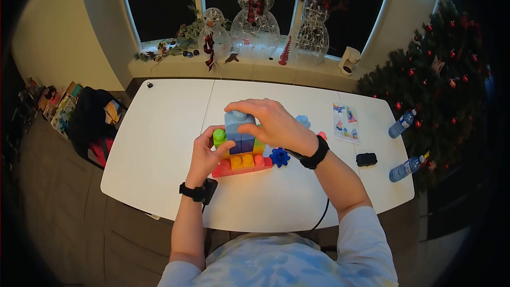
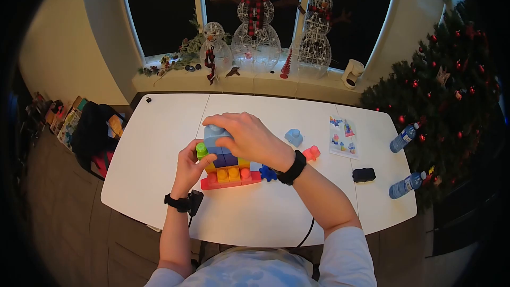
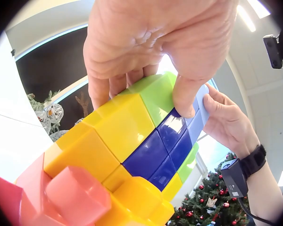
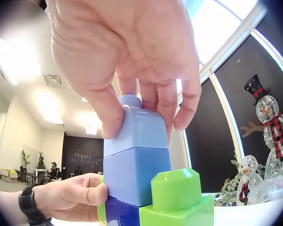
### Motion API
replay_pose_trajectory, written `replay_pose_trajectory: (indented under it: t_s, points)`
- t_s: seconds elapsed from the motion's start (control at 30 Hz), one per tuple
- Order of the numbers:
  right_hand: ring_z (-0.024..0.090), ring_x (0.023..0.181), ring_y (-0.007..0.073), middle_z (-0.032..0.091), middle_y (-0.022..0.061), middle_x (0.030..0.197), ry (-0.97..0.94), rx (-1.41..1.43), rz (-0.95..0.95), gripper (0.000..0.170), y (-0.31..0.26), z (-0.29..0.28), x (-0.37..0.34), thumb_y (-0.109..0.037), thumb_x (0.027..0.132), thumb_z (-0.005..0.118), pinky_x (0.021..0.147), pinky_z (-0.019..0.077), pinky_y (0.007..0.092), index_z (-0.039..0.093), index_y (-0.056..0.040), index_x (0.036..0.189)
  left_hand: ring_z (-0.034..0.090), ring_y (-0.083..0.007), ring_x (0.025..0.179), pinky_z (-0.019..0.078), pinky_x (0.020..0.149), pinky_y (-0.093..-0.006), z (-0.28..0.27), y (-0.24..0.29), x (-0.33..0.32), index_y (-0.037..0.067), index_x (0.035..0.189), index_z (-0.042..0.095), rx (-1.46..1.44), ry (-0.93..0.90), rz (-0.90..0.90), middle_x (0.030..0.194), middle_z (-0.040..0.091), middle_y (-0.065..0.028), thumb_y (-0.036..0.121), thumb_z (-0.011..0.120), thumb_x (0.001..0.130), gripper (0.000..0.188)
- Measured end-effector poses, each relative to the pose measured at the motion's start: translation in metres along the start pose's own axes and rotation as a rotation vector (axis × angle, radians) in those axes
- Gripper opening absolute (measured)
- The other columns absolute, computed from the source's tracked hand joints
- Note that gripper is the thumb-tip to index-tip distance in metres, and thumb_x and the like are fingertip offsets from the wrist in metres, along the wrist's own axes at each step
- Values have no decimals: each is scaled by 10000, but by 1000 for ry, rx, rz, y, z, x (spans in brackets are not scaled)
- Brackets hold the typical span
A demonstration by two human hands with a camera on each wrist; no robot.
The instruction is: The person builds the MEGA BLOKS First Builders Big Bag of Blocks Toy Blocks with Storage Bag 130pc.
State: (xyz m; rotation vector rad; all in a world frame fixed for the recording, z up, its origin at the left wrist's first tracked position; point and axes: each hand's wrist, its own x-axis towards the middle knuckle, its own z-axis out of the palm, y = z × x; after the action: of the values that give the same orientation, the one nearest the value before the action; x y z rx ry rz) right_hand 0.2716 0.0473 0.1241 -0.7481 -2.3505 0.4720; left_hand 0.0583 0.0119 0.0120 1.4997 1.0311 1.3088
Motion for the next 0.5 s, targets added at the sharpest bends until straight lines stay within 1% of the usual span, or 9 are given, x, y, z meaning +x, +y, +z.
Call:
replay_pose_trajectory:
  t_s: [0.17, 0.27, 0.33, 0.37, 0.43, 0.47, 0.5]
  points:
    - [693, 984, 371, 726, 164, 1129, 5, -9, 11, 477, 2, 3, -1, -72, 842, 726, 865, 558, 436, 642, -99, 1311, 642, -105, 919, 541, 851, -280, -1, -3, 0, -18, 1177, 625, 23, -7, -4, 1024, 709, -44, 82, 781, 923, 315]
    - [692, 997, 370, 717, 170, 1175, 26, -66, -2, 503, 3, 0, -4, -85, 857, 723, 888, 553, 423, 634, -112, 1351, 641, -105, 919, 541, 851, -278, 0, -4, 0, -19, 1174, 623, 33, 0, 10, 1023, 708, -47, 73, 777, 923, 309]
    - [699, 1046, 329, 703, 157, 1243, -103, 144, 38, 509, 5, -12, -3, -106, 883, 725, 907, 544, 393, 625, -112, 1383, 639, -106, 916, 539, 852, -277, -1, -4, 1, -23, 1165, 617, 22, -2, -5, 1019, 706, -49, 65, 774, 922, 303]
    - [699, 1046, 329, 703, 157, 1243, -93, 136, 42, 509, 9, -20, -5, -106, 883, 725, 907, 544, 393, 625, -112, 1383, 639, -106, 916, 539, 852, -277, -1, -4, 1, -23, 1165, 617, 21, -13, 2, 1019, 706, -49, 65, 774, 922, 303]
    - [696, 1109, 276, 710, 141, 1250, 101, 295, 140, 504, 24, -40, -16, -121, 899, 732, 917, 535, 356, 620, -96, 1390, 638, -109, 919, 538, 857, -279, -1, -4, 0, -22, 1154, 610, 5, 5, -17, 1011, 702, -50, 62, 768, 924, 291]
    - [696, 1109, 276, 710, 141, 1250, 101, 290, 145, 504, 34, -50, -23, -121, 899, 732, 917, 535, 356, 620, -96, 1390, 638, -109, 919, 538, 857, -279, -1, -5, 0, -22, 1154, 610, -1, 1, -17, 1011, 702, -50, 62, 768, 924, 291]
    - [695, 1102, 259, 720, 129, 1220, 206, 227, 236, 469, 47, -61, -31, -122, 899, 734, 900, 535, 343, 640, -84, 1357, 638, -113, 915, 530, 856, -280, -1, -6, 0, -16, 1171, 621, -6, 6, -13, 1002, 701, -46, 59, 771, 915, 305]
